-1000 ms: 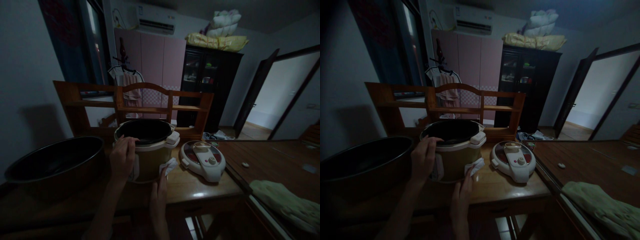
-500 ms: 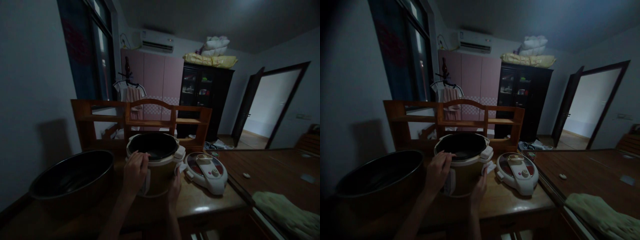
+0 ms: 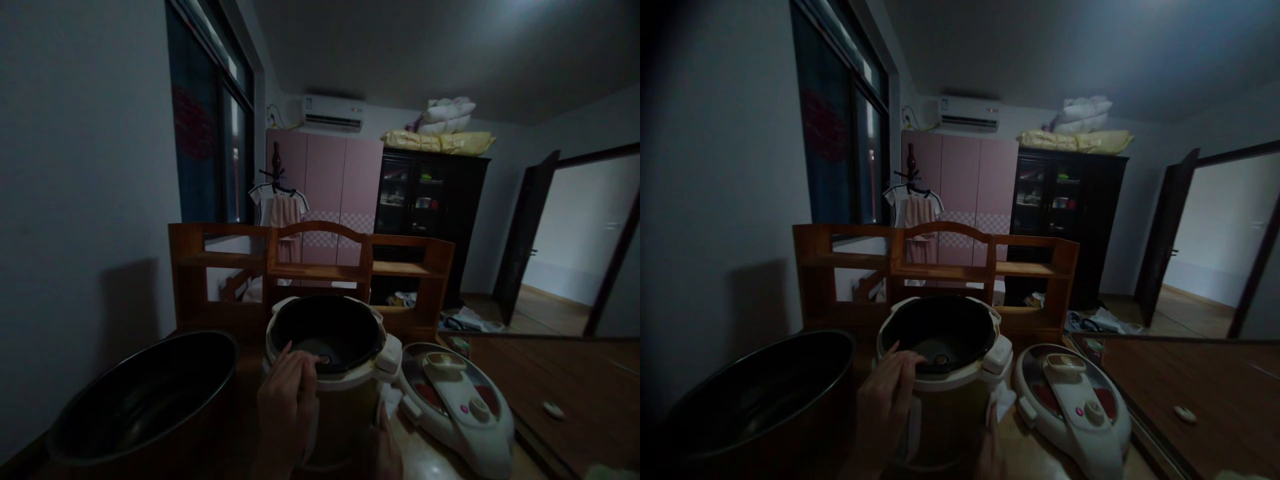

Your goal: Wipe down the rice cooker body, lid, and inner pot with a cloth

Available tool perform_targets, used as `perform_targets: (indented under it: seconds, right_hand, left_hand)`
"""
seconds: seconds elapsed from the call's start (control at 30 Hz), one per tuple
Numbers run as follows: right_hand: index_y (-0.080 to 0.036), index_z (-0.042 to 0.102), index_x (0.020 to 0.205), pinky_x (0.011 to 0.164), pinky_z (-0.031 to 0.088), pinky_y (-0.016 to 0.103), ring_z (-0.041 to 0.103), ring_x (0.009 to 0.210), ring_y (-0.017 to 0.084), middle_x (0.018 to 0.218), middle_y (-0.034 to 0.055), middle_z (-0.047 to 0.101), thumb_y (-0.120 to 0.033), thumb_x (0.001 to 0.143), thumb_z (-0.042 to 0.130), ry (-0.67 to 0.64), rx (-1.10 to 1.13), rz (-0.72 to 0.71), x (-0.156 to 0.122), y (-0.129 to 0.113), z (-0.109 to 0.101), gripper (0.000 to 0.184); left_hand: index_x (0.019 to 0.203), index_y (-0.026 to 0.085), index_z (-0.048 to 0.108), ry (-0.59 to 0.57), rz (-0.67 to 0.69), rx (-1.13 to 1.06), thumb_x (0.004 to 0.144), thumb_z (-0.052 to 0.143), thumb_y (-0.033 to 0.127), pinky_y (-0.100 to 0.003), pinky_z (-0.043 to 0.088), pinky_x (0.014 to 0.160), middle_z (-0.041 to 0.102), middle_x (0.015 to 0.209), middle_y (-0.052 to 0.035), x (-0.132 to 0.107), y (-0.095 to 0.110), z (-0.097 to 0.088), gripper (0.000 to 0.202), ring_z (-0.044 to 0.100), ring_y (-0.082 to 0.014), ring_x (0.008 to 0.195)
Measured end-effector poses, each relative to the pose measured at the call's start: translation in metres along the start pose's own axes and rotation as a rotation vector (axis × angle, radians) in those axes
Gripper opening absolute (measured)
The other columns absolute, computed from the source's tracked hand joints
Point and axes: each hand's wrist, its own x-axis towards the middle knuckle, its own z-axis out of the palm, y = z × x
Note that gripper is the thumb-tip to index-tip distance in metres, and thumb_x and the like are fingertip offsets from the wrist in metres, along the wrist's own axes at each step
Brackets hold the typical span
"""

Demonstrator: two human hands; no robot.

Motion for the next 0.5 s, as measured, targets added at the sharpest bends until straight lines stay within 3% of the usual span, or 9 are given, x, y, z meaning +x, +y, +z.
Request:
perform_targets:
  seconds: [0.07, 0.13, 0.2, 0.37, 0.5]
  right_hand:
    - [-0.025, 0.059, 0.126, 0.099, 0.049, 0.047, 0.058, 0.118, 0.025, 0.134, 0.0084, 0.057, -0.050, 0.093, 0.056, -0.012, -0.029, -0.019, 0.019, -0.007, -0.024, 0.042]
    - [-0.049, 0.063, 0.120, 0.093, 0.055, 0.039, 0.050, 0.132, 0.025, 0.134, -0.0034, 0.061, -0.054, 0.086, 0.057, -0.005, -0.057, -0.031, 0.043, -0.014, -0.048, 0.035]
    - [-0.055, 0.060, 0.122, 0.091, 0.056, 0.042, 0.042, 0.139, 0.025, 0.126, -0.0084, 0.065, -0.053, 0.077, 0.059, 0.000, -0.080, -0.043, 0.064, -0.018, -0.069, 0.045]
    - [-0.051, 0.055, 0.131, 0.099, 0.052, 0.046, 0.041, 0.139, 0.024, 0.128, -0.0094, 0.064, -0.048, 0.071, 0.055, -0.012, -0.107, -0.047, 0.093, -0.019, -0.100, 0.060]
    - [-0.047, 0.056, 0.132, 0.100, 0.050, 0.051, 0.043, 0.138, 0.029, 0.130, -0.0060, 0.063, -0.047, 0.070, 0.057, -0.026, -0.078, -0.054, 0.101, -0.018, -0.106, 0.062]
  left_hand:
    - [0.099, 0.027, 0.067, 0.021, 0.005, 0.027, 0.098, 0.039, 0.024, -0.048, 0.040, 0.111, 0.071, 0.095, -0.0017, 0.000, -0.001, 0.001, 0.028, 0.067, -0.0201, 0.094]
    - [0.097, 0.027, 0.067, 0.044, 0.035, 0.056, 0.097, 0.041, 0.024, -0.046, 0.043, 0.110, 0.072, 0.095, -0.0017, 0.000, -0.003, 0.003, 0.027, 0.068, -0.0204, 0.095]
    - [0.094, 0.026, 0.067, 0.077, 0.076, 0.081, 0.096, 0.043, 0.023, -0.044, 0.044, 0.109, 0.072, 0.094, -0.0014, 0.000, -0.007, 0.004, 0.024, 0.068, -0.0197, 0.094]
    - [0.096, 0.026, 0.066, 0.095, 0.123, 0.109, 0.095, 0.044, 0.022, -0.041, 0.044, 0.108, 0.073, 0.095, -0.0011, -0.001, -0.012, 0.007, 0.022, 0.069, -0.0187, 0.094]
    - [0.099, 0.025, 0.066, 0.081, 0.113, 0.100, 0.095, 0.043, 0.020, -0.042, 0.042, 0.109, 0.073, 0.097, -0.0017, -0.003, -0.012, 0.008, 0.023, 0.068, -0.0183, 0.095]
